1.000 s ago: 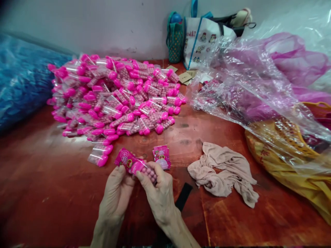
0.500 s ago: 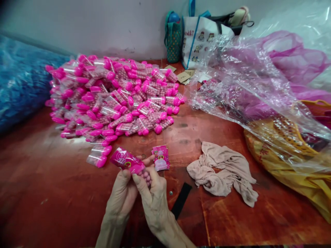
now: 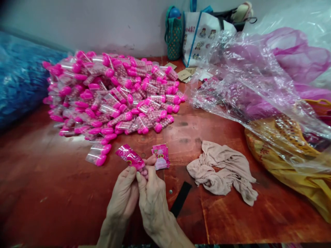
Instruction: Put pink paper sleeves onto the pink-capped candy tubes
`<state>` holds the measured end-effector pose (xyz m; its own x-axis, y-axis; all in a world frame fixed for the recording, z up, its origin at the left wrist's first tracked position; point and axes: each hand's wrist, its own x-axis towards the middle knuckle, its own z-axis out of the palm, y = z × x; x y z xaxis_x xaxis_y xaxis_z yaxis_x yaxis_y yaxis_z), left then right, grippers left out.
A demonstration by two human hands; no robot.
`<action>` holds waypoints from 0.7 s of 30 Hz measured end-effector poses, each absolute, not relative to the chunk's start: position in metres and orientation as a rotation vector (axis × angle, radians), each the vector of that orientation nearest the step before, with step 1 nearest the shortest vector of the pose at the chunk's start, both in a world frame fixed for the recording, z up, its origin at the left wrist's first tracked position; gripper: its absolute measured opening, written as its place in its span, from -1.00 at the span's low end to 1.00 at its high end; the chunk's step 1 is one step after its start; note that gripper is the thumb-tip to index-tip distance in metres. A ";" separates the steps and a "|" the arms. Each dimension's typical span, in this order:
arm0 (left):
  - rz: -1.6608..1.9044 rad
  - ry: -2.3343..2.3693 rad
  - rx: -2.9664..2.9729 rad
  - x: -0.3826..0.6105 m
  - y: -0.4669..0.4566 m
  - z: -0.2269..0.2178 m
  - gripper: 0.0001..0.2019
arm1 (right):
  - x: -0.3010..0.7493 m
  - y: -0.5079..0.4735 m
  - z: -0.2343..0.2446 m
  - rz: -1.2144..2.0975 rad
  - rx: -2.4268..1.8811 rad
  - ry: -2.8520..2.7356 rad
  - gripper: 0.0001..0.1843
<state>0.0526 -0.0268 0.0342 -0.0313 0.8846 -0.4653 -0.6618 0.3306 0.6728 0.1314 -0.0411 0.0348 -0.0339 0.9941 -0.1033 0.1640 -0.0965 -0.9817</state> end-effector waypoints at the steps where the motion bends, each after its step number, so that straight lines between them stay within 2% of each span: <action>1: 1.267 0.994 0.288 0.054 -0.028 0.034 -0.84 | 0.132 -0.041 0.035 1.255 -1.376 -1.287 -0.78; 6: 1.261 1.057 0.375 0.058 -0.032 0.036 -0.81 | 0.128 -0.046 0.026 1.380 -1.395 -1.127 -0.67; 9: 1.237 1.082 0.434 0.057 -0.034 0.038 -0.76 | 0.126 -0.052 0.020 1.302 -1.498 -1.170 -0.64; 14: 1.274 1.105 0.426 0.052 -0.034 0.037 -0.81 | 0.140 -0.046 0.031 1.097 -1.648 -1.506 -0.67; 17: 1.229 1.152 0.464 0.048 -0.033 0.038 -0.88 | 0.155 -0.034 0.040 0.907 -1.616 -1.459 -0.73; 19: 1.157 1.137 0.501 0.047 -0.034 0.039 -0.90 | 0.162 -0.027 0.042 0.920 -1.524 -1.380 -0.74; 21: 1.120 1.108 0.539 0.048 -0.034 0.039 -0.86 | 0.165 -0.021 0.040 1.085 -1.411 -1.287 -0.78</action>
